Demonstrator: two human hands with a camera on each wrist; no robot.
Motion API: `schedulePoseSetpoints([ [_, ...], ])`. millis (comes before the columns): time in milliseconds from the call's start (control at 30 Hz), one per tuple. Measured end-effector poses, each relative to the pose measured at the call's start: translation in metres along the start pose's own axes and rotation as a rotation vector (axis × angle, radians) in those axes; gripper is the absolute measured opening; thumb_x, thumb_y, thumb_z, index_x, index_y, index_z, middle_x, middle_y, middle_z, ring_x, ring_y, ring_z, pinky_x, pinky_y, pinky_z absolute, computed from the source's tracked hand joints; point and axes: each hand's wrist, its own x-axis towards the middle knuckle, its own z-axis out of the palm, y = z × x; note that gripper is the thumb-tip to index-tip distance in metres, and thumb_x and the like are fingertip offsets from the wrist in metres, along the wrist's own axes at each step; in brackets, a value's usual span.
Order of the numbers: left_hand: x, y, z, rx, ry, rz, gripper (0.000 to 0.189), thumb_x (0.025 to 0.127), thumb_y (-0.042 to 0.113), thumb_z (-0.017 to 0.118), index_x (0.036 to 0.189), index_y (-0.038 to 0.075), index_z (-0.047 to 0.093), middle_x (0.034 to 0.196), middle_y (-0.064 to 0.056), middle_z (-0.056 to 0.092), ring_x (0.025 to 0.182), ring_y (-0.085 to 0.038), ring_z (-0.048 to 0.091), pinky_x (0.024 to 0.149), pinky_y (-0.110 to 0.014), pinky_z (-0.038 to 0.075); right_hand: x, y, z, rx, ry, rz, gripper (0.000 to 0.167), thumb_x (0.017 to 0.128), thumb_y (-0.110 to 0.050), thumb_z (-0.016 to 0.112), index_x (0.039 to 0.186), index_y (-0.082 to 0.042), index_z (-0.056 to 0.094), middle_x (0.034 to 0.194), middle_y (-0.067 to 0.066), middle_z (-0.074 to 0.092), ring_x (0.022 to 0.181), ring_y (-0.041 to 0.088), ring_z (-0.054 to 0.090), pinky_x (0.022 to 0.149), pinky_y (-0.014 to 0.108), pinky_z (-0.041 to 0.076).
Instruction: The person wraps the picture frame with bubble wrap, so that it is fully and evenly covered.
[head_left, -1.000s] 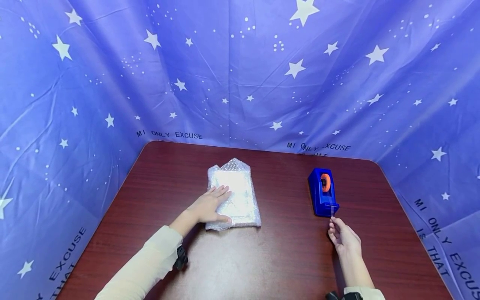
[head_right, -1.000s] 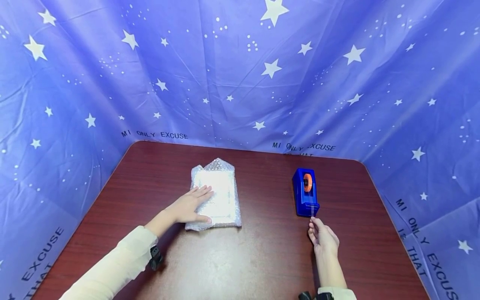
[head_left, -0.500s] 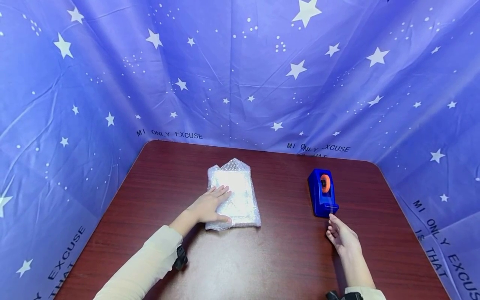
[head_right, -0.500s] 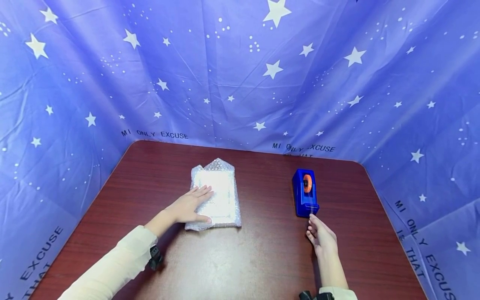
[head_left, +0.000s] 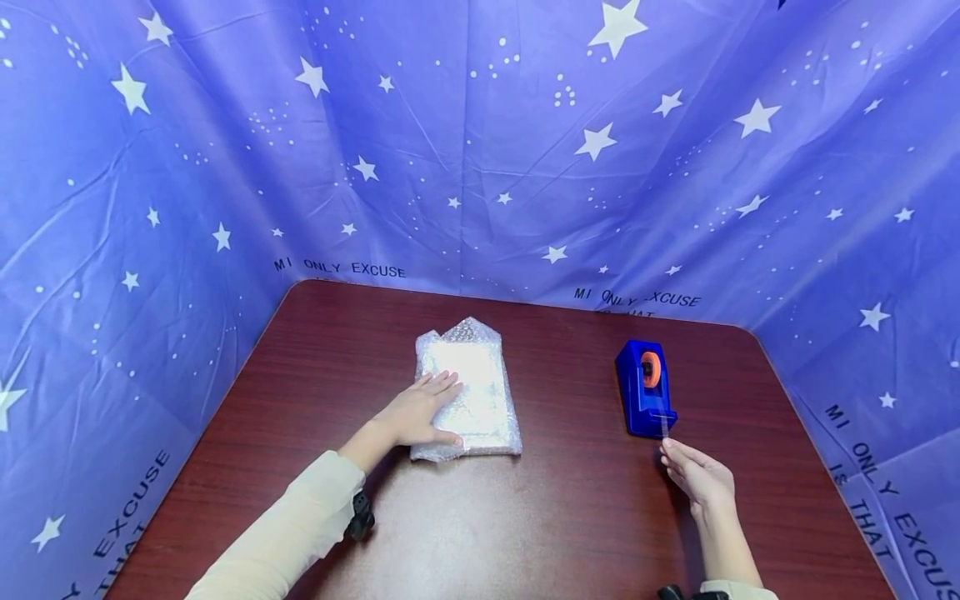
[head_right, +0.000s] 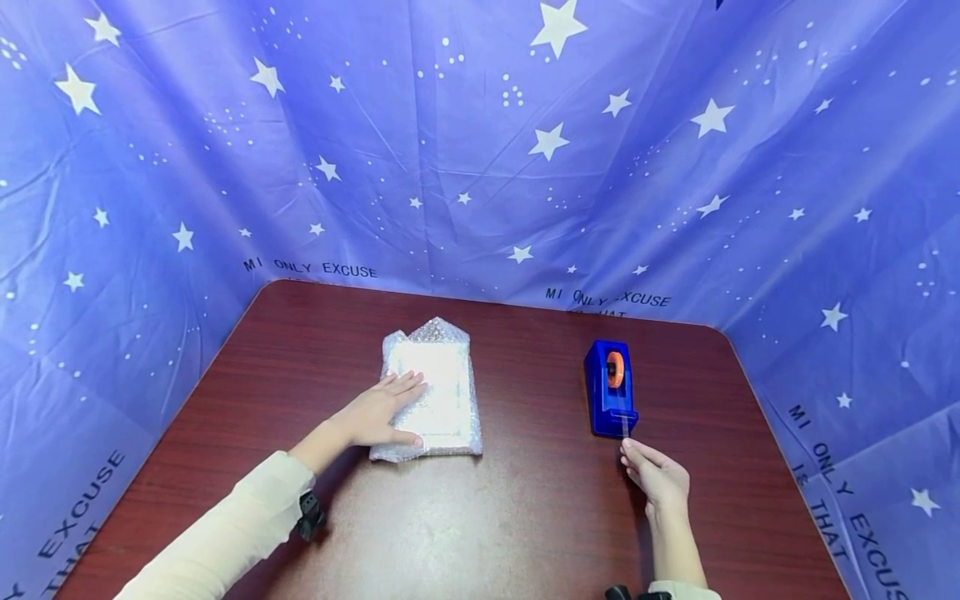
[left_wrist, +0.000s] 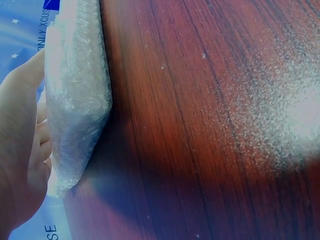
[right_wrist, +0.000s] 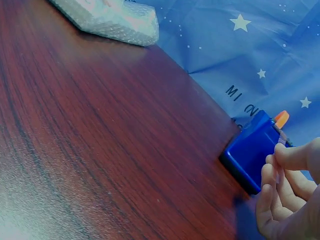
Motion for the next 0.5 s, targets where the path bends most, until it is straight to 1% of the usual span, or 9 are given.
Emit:
schedulePoseSetpoints([
  [200, -0.0007, 0.0001, 0.0002, -0.003, 0.007, 0.004, 0.093, 0.080, 0.061, 0.064, 0.148, 0.005, 0.035, 0.156, -0.017, 0.032, 0.148, -0.033, 0.026, 0.123, -0.050, 0.019, -0.0019, -0.0044, -0.0025, -0.036, -0.042, -0.008, 0.037, 0.093, -0.020, 0.063, 0.060, -0.037, 0.069, 0.060, -0.023, 0.067, 0.063, -0.010, 0.061, 0.066, 0.009, 0.054],
  [333, -0.0011, -0.0005, 0.0007, -0.003, 0.012, 0.007, 0.094, 0.079, 0.061, 0.064, 0.148, 0.005, 0.035, 0.156, -0.017, 0.032, 0.148, -0.033, 0.026, 0.123, -0.050, 0.019, -0.0031, -0.0070, -0.0038, -0.047, -0.061, -0.010, 0.038, 0.093, -0.019, 0.061, 0.060, -0.037, 0.068, 0.060, -0.024, 0.066, 0.064, -0.010, 0.061, 0.068, 0.009, 0.054],
  [500, -0.0013, -0.0022, 0.0026, 0.003, 0.033, 0.020, 0.094, 0.078, 0.061, 0.065, 0.147, 0.003, 0.037, 0.155, -0.019, 0.033, 0.146, -0.036, 0.029, 0.122, -0.052, 0.021, -0.0036, -0.0093, -0.0045, -0.072, -0.063, 0.002, 0.040, 0.094, -0.019, 0.060, 0.060, -0.039, 0.068, 0.058, -0.024, 0.065, 0.058, -0.009, 0.059, 0.062, 0.009, 0.052],
])
